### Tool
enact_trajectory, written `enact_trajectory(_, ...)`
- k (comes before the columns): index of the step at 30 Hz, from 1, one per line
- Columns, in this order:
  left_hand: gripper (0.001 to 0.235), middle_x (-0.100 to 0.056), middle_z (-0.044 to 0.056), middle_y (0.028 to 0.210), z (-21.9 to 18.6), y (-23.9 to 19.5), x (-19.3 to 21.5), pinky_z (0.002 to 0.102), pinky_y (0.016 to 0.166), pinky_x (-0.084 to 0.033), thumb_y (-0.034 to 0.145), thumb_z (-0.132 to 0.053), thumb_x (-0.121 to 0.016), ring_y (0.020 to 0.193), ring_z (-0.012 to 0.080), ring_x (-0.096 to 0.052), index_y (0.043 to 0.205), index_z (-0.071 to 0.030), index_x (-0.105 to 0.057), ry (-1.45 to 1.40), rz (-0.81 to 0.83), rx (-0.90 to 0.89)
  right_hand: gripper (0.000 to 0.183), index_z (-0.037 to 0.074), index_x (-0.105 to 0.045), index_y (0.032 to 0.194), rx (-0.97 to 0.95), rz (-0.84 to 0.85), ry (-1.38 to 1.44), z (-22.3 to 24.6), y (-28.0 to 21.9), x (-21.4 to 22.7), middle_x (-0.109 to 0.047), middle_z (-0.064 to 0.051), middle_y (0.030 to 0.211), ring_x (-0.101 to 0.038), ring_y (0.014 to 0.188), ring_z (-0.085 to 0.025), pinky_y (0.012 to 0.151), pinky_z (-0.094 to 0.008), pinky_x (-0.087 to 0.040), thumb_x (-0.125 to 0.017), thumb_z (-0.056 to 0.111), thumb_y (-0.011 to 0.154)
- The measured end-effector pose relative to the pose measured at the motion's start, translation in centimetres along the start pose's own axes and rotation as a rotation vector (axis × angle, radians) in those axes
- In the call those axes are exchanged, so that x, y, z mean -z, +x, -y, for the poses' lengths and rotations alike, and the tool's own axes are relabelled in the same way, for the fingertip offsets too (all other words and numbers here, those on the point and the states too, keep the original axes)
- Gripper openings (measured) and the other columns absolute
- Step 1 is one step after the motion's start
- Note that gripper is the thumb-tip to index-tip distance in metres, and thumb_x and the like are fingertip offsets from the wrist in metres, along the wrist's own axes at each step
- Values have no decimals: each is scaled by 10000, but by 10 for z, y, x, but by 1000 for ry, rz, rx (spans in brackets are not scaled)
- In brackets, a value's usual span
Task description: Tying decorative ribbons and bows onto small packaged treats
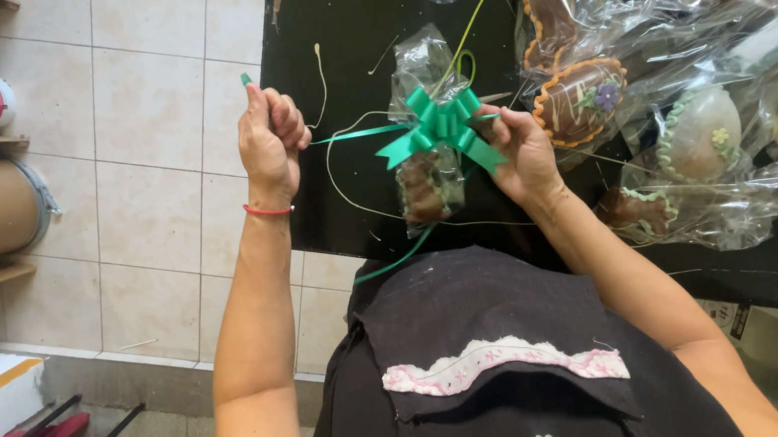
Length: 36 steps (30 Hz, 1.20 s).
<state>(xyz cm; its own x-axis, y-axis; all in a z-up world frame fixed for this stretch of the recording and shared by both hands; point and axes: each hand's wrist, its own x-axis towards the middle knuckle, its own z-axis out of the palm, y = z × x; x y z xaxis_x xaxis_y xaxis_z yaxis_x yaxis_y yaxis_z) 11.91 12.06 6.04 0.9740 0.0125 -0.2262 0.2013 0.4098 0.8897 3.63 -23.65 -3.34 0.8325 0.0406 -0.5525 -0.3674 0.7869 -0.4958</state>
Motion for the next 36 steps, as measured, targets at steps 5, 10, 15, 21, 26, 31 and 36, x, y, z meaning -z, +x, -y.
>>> enact_trajectory(5,583,-156,-62,663,-29,-8,-15,232,454,-238,1187,-539,-366,510,74,-141,714,-204,-307,-107,77,33,499,189,-364,643,-54,79,66,8,-10,-16,-494,-6,755,-532,766,-164,764,-319,-470,-625,290,1057)
enact_trajectory(10,612,-141,-58,641,-50,-19,-25,223,442,-197,1191,-544,-342,492,74,-122,674,-224,-268,-62,140,42,468,204,-336,682,18,202,-97,12,-4,-22,-339,28,709,-397,639,-127,660,-280,-388,-574,272,1080)
enact_trajectory(15,630,-335,-64,513,-31,-21,10,202,422,-301,1237,-484,-353,396,73,-331,658,-236,-382,303,29,-174,467,238,-328,729,247,225,-417,14,1,1,-248,48,654,-290,488,-96,494,-264,-283,-565,241,1131)
enact_trajectory(21,609,-196,-40,542,-44,-15,20,223,426,-230,1251,-392,-331,409,72,-200,680,-183,-314,201,-70,-233,383,181,-434,708,357,183,-497,6,-9,-17,-318,17,583,-326,458,-77,454,-257,-286,-600,167,1053)
enact_trajectory(26,669,-463,256,1163,-44,-29,20,500,1065,-570,1116,-638,-558,1164,413,-662,1258,-23,-338,652,-109,-40,387,116,-529,717,294,270,-684,8,-24,-40,-427,-30,554,-417,463,-136,489,-258,-345,-647,143,1085)
enact_trajectory(31,552,-805,223,1015,-48,-84,-21,533,897,-641,985,-619,-786,1081,399,-786,1094,-79,-814,1177,25,392,296,101,-636,1240,271,129,-949,19,-31,-50,-686,-90,1050,-613,674,-114,584,-234,-511,-823,226,1048)
enact_trajectory(36,721,-776,290,1270,69,-87,-43,583,906,-646,1091,-628,-620,1220,437,-749,1379,24,-730,518,279,525,672,166,-668,1513,220,82,-1440,22,-29,-47,-729,-208,1303,-737,1143,-469,1006,-569,-594,-890,458,951)
